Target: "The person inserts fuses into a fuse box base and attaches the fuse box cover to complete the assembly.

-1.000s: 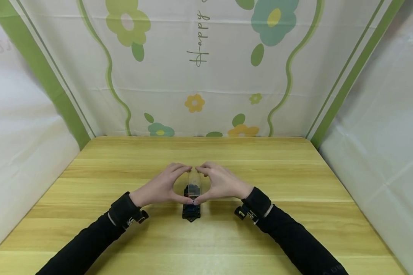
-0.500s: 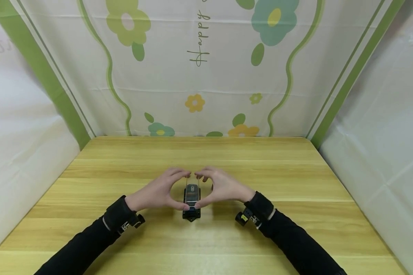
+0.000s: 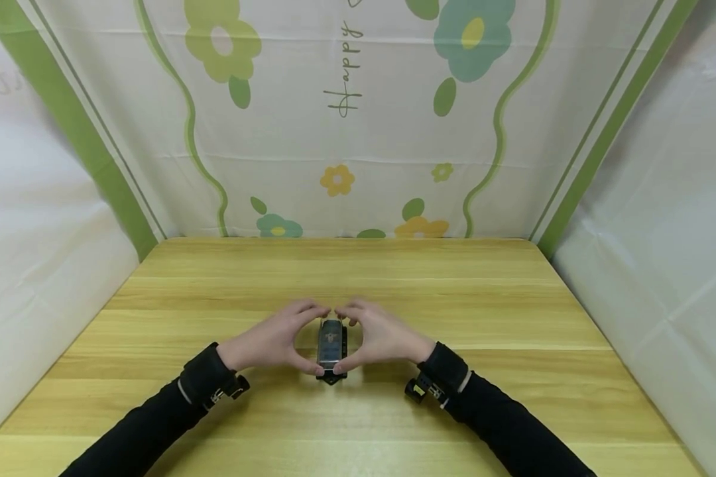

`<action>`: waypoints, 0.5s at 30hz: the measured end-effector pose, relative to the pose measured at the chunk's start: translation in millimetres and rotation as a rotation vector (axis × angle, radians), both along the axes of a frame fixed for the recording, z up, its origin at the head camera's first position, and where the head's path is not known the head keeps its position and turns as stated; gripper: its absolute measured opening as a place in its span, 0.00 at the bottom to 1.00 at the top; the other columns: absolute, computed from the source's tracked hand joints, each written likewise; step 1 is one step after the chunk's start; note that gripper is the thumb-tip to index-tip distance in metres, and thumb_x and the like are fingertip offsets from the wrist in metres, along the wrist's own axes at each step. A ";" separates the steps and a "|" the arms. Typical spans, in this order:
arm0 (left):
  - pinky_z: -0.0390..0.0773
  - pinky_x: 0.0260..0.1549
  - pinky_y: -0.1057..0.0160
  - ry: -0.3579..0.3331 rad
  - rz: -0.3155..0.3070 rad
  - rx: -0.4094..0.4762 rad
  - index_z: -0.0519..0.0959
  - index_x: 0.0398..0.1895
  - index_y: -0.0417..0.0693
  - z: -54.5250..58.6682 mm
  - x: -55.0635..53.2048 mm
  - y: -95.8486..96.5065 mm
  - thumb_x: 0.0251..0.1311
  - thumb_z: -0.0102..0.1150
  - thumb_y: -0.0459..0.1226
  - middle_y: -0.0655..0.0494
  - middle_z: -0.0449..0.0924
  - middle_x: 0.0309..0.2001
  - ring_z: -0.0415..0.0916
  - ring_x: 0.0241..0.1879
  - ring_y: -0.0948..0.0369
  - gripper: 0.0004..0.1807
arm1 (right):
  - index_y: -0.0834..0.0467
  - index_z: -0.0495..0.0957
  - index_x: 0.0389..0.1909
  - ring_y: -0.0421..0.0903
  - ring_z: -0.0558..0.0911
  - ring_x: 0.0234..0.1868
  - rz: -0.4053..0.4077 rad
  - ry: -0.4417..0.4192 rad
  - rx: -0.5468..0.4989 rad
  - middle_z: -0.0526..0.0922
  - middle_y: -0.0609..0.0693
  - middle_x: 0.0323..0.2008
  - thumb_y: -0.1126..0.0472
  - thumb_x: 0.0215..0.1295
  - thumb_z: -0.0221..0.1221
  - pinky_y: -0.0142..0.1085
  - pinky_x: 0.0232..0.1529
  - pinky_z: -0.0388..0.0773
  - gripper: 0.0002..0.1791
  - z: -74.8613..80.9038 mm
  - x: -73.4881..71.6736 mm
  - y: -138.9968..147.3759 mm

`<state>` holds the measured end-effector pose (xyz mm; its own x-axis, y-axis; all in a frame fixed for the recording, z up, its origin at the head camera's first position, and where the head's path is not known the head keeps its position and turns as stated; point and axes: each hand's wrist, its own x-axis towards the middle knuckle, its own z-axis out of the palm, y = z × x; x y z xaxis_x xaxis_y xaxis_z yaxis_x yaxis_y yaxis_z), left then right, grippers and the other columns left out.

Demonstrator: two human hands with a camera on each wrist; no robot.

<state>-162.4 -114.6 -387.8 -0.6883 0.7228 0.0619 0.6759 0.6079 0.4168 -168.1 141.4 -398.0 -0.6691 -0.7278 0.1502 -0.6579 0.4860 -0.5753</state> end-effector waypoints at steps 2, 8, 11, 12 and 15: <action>0.70 0.57 0.55 -0.008 0.001 -0.001 0.61 0.74 0.45 -0.2 0.6 0.2 0.45 0.69 0.66 0.52 0.63 0.66 0.64 0.63 0.56 0.58 | 0.61 0.65 0.71 0.49 0.74 0.52 -0.002 0.006 0.011 0.70 0.52 0.61 0.34 0.46 0.73 0.38 0.39 0.78 0.56 -1.9 0.5 -0.2; 0.72 0.55 0.57 -0.003 -0.003 -0.012 0.61 0.74 0.44 -1.6 1.2 2.0 0.45 0.71 0.64 0.53 0.65 0.63 0.67 0.59 0.58 0.57 | 0.60 0.65 0.71 0.48 0.74 0.53 -0.015 0.024 0.035 0.70 0.51 0.62 0.33 0.46 0.72 0.41 0.45 0.75 0.56 -5.6 1.5 -1.2; 0.72 0.55 0.57 -0.003 -0.006 -0.016 0.61 0.74 0.44 -1.9 1.6 2.9 0.45 0.72 0.63 0.53 0.65 0.63 0.67 0.59 0.58 0.57 | 0.60 0.65 0.71 0.48 0.75 0.53 -0.018 0.028 0.038 0.70 0.51 0.62 0.34 0.46 0.73 0.42 0.46 0.75 0.56 -5.6 2.3 -1.5; 0.71 0.55 0.57 -0.004 -0.006 -0.019 0.61 0.74 0.43 -1.9 1.8 3.3 0.45 0.72 0.63 0.53 0.65 0.63 0.67 0.59 0.58 0.58 | 0.60 0.65 0.71 0.48 0.75 0.53 -0.020 0.033 0.042 0.70 0.50 0.62 0.34 0.46 0.73 0.42 0.46 0.75 0.56 -5.3 2.7 -1.6; 0.71 0.55 0.57 -0.013 -0.007 -0.020 0.60 0.75 0.43 -2.0 2.0 4.1 0.45 0.72 0.63 0.53 0.65 0.63 0.68 0.59 0.58 0.58 | 0.60 0.65 0.71 0.47 0.75 0.53 -0.020 0.042 0.054 0.69 0.50 0.63 0.34 0.46 0.73 0.42 0.47 0.75 0.55 -4.7 3.6 -1.3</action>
